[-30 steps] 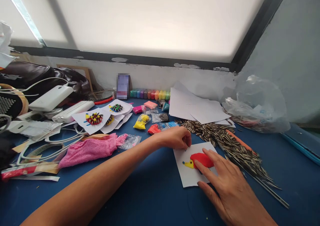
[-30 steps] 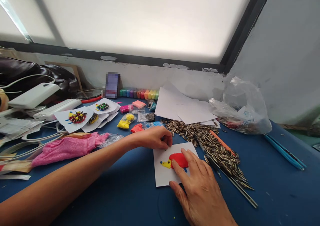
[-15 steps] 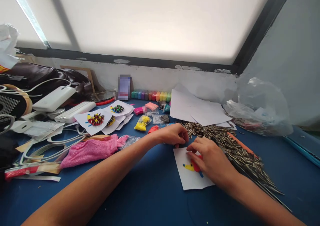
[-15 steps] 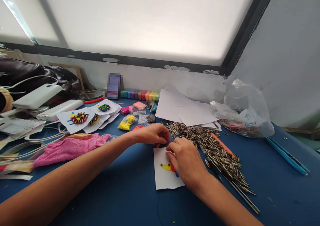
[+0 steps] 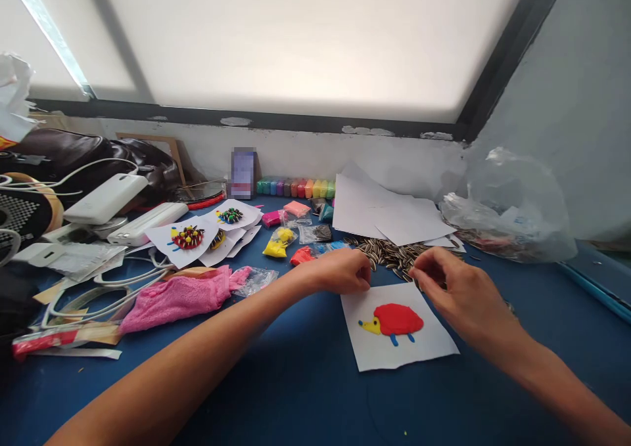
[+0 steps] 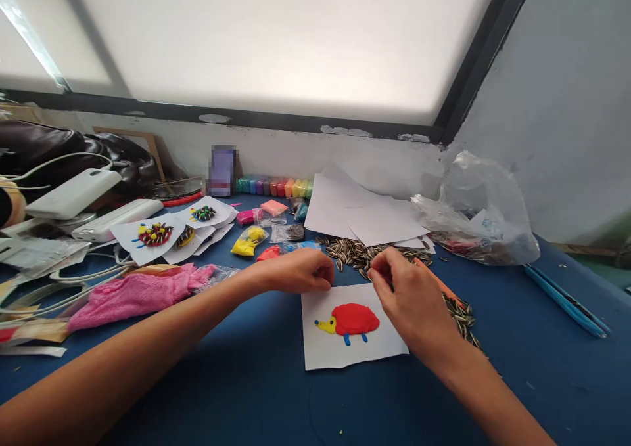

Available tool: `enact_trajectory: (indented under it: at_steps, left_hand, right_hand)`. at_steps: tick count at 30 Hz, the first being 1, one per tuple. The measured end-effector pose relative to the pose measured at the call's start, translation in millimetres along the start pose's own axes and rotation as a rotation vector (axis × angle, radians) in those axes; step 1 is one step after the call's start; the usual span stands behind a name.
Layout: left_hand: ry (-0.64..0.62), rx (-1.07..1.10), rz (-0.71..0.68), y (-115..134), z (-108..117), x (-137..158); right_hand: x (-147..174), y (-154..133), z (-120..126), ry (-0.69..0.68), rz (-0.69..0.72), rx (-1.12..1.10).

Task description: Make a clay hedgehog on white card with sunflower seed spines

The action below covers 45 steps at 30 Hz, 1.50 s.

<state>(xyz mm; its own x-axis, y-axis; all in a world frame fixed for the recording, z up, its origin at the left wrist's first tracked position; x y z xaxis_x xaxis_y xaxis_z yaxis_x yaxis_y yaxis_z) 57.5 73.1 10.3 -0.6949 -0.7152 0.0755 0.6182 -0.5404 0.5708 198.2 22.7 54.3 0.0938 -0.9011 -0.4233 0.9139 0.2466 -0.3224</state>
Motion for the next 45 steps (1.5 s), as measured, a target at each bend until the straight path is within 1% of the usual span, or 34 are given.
enact_trajectory:
  at_steps: [2,4,9,15,17,21,24,26,28,30,32,35,37,39,41,45]
  left_hand:
    - [0.028,-0.048,0.032,1.5,-3.2,0.6]
    - [0.051,-0.062,0.046,2.8,-7.1,0.4]
    - [0.053,-0.016,0.051,1.6,-15.3,-2.6]
    - [0.055,0.028,0.002,-0.4,-16.2,-4.2]
    - [0.045,0.044,0.004,-0.2,-15.7,-3.2]
    - [0.037,0.081,0.019,1.5,-13.6,-0.9]
    - [0.042,0.104,0.006,3.0,-11.1,-1.0]
    - [0.107,0.135,-0.017,3.8,-3.5,-1.9]
    - [0.237,0.181,-0.028,2.2,10.4,-2.0]
    - [0.371,0.197,-0.010,-3.8,24.4,-0.6]
    - [0.471,0.131,0.014,-12.3,33.6,1.6]
    - [0.599,-0.116,0.016,-23.1,38.7,6.9]
    - [0.605,-0.256,-0.007,-27.7,33.1,9.3]
    - [0.587,-0.327,-0.038,-30.1,25.4,12.0]
    - [0.587,-0.357,-0.065,-29.9,19.4,15.9]
    - [0.636,-0.373,-0.116,-22.4,9.5,25.3]
  right_hand:
    - [-0.5,12.8,11.4,0.048,-0.079,-0.016]
    - [-0.6,21.3,15.9,0.057,-0.118,-0.011]
    - [1.3,28.3,14.4,0.019,-0.145,-0.035]
    - [3.6,31.4,12.3,-0.017,-0.183,-0.027]
    - [4.0,31.7,10.2,-0.025,-0.158,0.004]
    - [5.4,26.9,2.9,-0.003,-0.029,0.103]
    - [7.2,25.9,-4.4,0.014,0.005,0.129]
    - [8.2,25.9,-7.9,0.024,0.015,0.139]
    - [8.8,26.2,-9.0,0.044,0.028,0.149]
    - [9.2,26.6,-7.7,0.076,0.042,0.157]
    - [9.3,27.2,-5.3,0.117,0.058,0.164]
    - [8.9,27.2,-1.0,0.182,0.092,0.172]
    - [8.9,24.7,2.6,0.234,0.146,0.185]
    - [9.6,21.0,4.5,0.267,0.212,0.193]
    - [10.6,17.6,3.8,0.270,0.259,0.190]
    - [14.7,8.9,-4.3,0.255,0.296,0.180]
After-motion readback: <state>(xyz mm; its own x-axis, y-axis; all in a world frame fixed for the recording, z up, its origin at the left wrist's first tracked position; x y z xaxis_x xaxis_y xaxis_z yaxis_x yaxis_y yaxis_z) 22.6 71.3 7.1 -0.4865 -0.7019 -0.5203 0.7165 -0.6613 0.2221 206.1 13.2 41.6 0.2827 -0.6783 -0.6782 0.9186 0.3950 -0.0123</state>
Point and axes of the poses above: each hand's wrist, its own x-axis away from the middle knuckle, its own z-axis out of the back of the hand, y = z × x, the point moved 7 cm from there along -x, towards the middle knuckle, and after that the axes turned 6 degrees about y, right-handed, at the moved point
